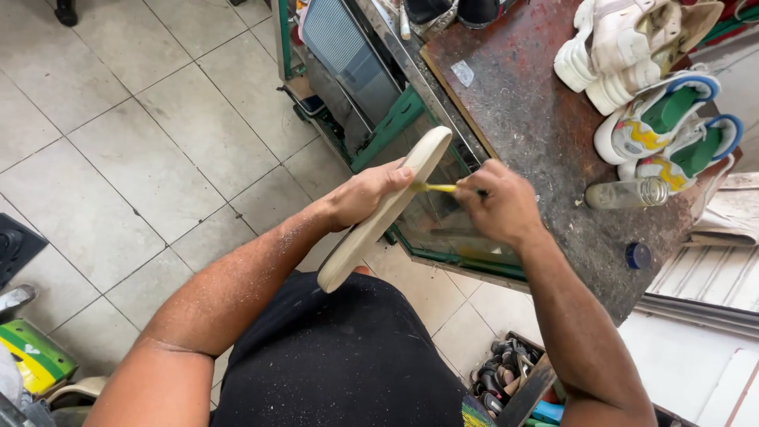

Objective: Applying adhesive to a shoe sole using a small brush at a repair bench

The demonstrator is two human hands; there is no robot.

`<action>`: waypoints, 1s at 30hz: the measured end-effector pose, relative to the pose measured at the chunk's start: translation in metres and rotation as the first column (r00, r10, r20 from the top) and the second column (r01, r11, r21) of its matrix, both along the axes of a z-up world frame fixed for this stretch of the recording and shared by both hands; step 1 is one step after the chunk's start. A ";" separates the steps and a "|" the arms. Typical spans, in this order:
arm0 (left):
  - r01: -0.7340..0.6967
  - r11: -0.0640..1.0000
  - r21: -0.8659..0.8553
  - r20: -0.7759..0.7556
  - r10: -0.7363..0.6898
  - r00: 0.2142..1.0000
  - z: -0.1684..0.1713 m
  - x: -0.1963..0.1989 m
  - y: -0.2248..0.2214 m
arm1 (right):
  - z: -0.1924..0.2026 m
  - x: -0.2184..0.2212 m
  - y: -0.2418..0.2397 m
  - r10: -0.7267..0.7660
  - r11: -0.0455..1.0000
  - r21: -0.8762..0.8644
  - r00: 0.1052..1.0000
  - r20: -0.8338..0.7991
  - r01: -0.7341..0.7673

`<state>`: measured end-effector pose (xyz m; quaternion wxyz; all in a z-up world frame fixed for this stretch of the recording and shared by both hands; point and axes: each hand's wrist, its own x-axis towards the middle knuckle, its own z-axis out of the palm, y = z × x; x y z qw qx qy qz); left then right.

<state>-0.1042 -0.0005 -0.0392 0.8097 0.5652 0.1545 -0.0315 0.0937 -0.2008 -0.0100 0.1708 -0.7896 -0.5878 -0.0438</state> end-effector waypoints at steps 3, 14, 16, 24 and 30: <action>0.032 0.996 0.079 0.028 -0.034 0.999 -0.028 0.012 0.004 | 0.015 0.013 0.004 -0.072 0.994 0.076 0.997 -0.004 0.072; -0.062 0.962 0.265 0.195 0.009 0.981 0.006 0.025 0.023 | -0.004 -0.015 0.008 -0.172 0.979 0.125 0.979 0.109 0.158; -0.295 0.925 0.238 0.295 0.221 0.930 0.004 0.028 0.024 | -0.025 -0.064 0.007 -0.102 0.994 0.032 0.995 0.019 0.102; -0.262 0.945 -0.195 0.522 0.326 0.788 0.001 0.052 0.034 | -0.011 -0.074 0.014 -0.124 0.976 0.180 0.992 0.002 0.121; -0.308 0.828 -0.468 0.570 0.549 0.612 -0.017 0.063 0.025 | -0.038 -0.113 -0.015 -0.167 0.976 0.081 0.930 -0.328 0.204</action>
